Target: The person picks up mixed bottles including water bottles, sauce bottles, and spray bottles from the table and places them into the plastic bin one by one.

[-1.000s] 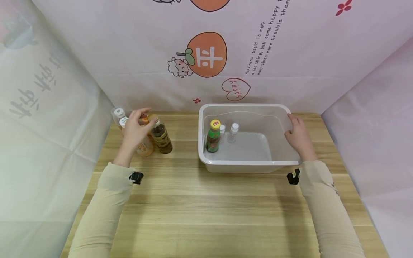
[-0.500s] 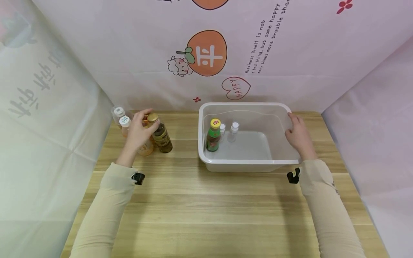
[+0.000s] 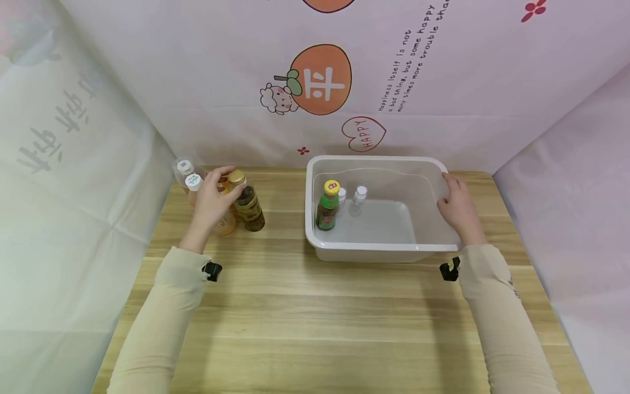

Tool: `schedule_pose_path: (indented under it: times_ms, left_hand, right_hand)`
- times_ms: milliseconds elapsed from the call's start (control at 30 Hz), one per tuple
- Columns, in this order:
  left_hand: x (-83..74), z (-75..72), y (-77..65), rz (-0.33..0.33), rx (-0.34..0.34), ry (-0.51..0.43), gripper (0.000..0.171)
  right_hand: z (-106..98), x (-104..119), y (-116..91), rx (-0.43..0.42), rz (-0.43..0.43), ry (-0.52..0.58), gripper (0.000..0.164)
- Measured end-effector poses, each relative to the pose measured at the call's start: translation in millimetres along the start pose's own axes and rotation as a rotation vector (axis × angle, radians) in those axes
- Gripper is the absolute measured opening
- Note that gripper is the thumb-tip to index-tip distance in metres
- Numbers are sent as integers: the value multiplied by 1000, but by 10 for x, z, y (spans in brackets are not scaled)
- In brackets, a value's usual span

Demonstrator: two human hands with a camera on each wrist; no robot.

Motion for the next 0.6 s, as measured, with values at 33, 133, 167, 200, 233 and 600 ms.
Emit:
schedule_pose_path:
  times_ms: [33,133,167,200,233,600]
  left_hand:
    - [3,3,3,1,1,1,50]
    - [6,13,8,1,3,-4,51]
    - [8,18,12,1,2,-8,51]
    - [8,22,15,3,1,-12,50]
    - [9,27,19,3,1,-18,50]
    - [36,82,14,-7,1,-61,53]
  right_hand:
    - [-1,-3,0,-1,-2,-1,68]
    - [-3,-11,0,-6,-10,-7,68]
    - [-4,-15,0,-8,-11,-9,68]
    - [-5,-16,-1,-9,-11,-9,68]
    - [-6,-16,-2,-10,-12,-10,68]
    - [-7,5,-8,-7,-3,-20,68]
Point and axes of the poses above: each hand's wrist, its own y-axis towards the middle knuckle, its own z-axis out of the palm, x = y × z, the point moved 2 cm from there along y, towards the middle knuckle, and after that the axes turned 14 degrees about y, right-handed, at the moved point
